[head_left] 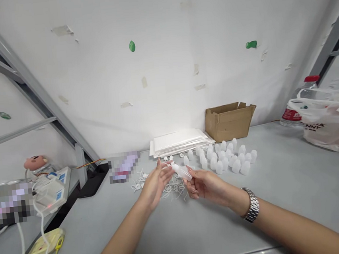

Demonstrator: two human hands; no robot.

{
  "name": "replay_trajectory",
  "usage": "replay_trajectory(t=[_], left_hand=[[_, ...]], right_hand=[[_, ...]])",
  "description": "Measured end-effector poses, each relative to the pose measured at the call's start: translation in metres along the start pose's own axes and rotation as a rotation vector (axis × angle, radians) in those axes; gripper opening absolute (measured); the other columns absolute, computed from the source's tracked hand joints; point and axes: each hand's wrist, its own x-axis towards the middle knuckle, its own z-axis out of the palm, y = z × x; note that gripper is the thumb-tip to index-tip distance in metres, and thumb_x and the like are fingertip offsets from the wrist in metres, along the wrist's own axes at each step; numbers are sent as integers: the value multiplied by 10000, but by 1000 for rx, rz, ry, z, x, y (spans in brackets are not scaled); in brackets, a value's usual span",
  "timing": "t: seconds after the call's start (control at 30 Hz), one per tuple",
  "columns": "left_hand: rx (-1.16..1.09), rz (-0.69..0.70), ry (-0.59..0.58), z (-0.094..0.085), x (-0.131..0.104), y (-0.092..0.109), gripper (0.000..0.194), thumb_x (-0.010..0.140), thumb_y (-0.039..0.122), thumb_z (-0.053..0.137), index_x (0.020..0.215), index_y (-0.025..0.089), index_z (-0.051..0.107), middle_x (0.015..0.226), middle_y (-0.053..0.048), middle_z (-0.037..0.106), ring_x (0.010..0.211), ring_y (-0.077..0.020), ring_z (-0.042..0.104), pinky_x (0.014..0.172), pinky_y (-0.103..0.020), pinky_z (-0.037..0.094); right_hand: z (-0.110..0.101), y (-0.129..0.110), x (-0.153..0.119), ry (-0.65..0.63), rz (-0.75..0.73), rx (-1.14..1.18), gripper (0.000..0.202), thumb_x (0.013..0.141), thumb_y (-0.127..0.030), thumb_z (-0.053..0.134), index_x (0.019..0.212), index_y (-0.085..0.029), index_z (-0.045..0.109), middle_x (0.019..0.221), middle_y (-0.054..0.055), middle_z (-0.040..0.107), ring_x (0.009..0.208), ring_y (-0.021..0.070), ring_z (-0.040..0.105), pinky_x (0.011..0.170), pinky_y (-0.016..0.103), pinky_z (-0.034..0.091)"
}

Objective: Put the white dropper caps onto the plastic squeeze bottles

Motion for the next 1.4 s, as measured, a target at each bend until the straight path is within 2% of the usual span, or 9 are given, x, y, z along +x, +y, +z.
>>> replay_trajectory(t=[0.07, 0.1, 0.17, 0.23, 0.33, 0.4, 0.87, 1.17, 1.4], left_hand=[[-110, -161, -63, 0, 0, 0, 394, 809, 458, 490, 984, 121, 593, 1031, -147, 644, 983, -217, 603, 923, -348, 426], [-157, -192, -90, 0, -1, -1, 384, 819, 439, 484, 987, 110, 590, 1033, -150, 642, 975, -216, 608, 919, -345, 436], [-224, -172, -99, 0, -1, -1, 329, 838, 377, 479, 981, 102, 590, 1061, -144, 634, 981, -203, 607, 918, -324, 448], [-248, -116, -51, -1, -1, -1, 233, 848, 288, 485, 951, 111, 598, 1081, -125, 633, 982, -188, 607, 914, -314, 457], [-206, -44, 19, -3, 0, 0, 130, 825, 164, 514, 897, 121, 614, 1024, -99, 664, 918, -172, 633, 876, -306, 486], [-164, -23, 25, -4, 0, 0, 117, 807, 138, 537, 879, 117, 627, 958, -88, 685, 859, -158, 648, 845, -285, 501], [-125, 54, 56, -4, -1, 1, 105, 679, 218, 690, 757, 156, 657, 818, -25, 705, 793, -129, 642, 859, -273, 453], [-36, 98, 31, -1, -4, -1, 181, 673, 277, 695, 799, 149, 674, 839, -34, 701, 811, -134, 626, 875, -288, 417], [-22, 139, 32, 1, -5, 1, 156, 663, 267, 698, 762, 147, 680, 819, -40, 698, 800, -139, 622, 862, -283, 424]], right_hand=[[-2, 1, 1, 2, -25, -13, 361, 825, -450, 486, 678, -131, 568, 513, -11, 483, 461, 91, 422, 523, 253, 306], [-3, 2, 2, 12, -32, -21, 365, 828, -455, 479, 681, -133, 569, 518, -9, 487, 464, 92, 423, 525, 254, 307], [-5, 3, 3, 37, -36, -40, 377, 827, -467, 472, 677, -135, 571, 518, -8, 486, 468, 92, 422, 524, 252, 305], [-6, 3, 4, 55, -27, -54, 387, 823, -471, 475, 660, -134, 569, 510, -9, 480, 463, 89, 414, 517, 248, 297], [-5, 2, 3, 65, -18, -68, 391, 818, -472, 480, 642, -133, 567, 502, -9, 476, 459, 86, 408, 512, 245, 291], [-5, 2, 3, 75, -17, -81, 390, 811, -476, 488, 641, -135, 569, 504, -9, 479, 462, 86, 411, 512, 244, 294], [3, 2, 1, 198, -29, -182, 436, 757, -552, 514, 630, -138, 558, 500, -14, 485, 454, 89, 420, 520, 243, 327], [4, 3, 1, 241, -49, -242, 453, 780, -561, 475, 626, -141, 542, 494, -19, 485, 442, 90, 429, 522, 245, 348], [5, 3, 1, 249, -54, -262, 465, 769, -579, 479, 632, -140, 546, 488, -19, 483, 446, 93, 428, 529, 251, 344]])
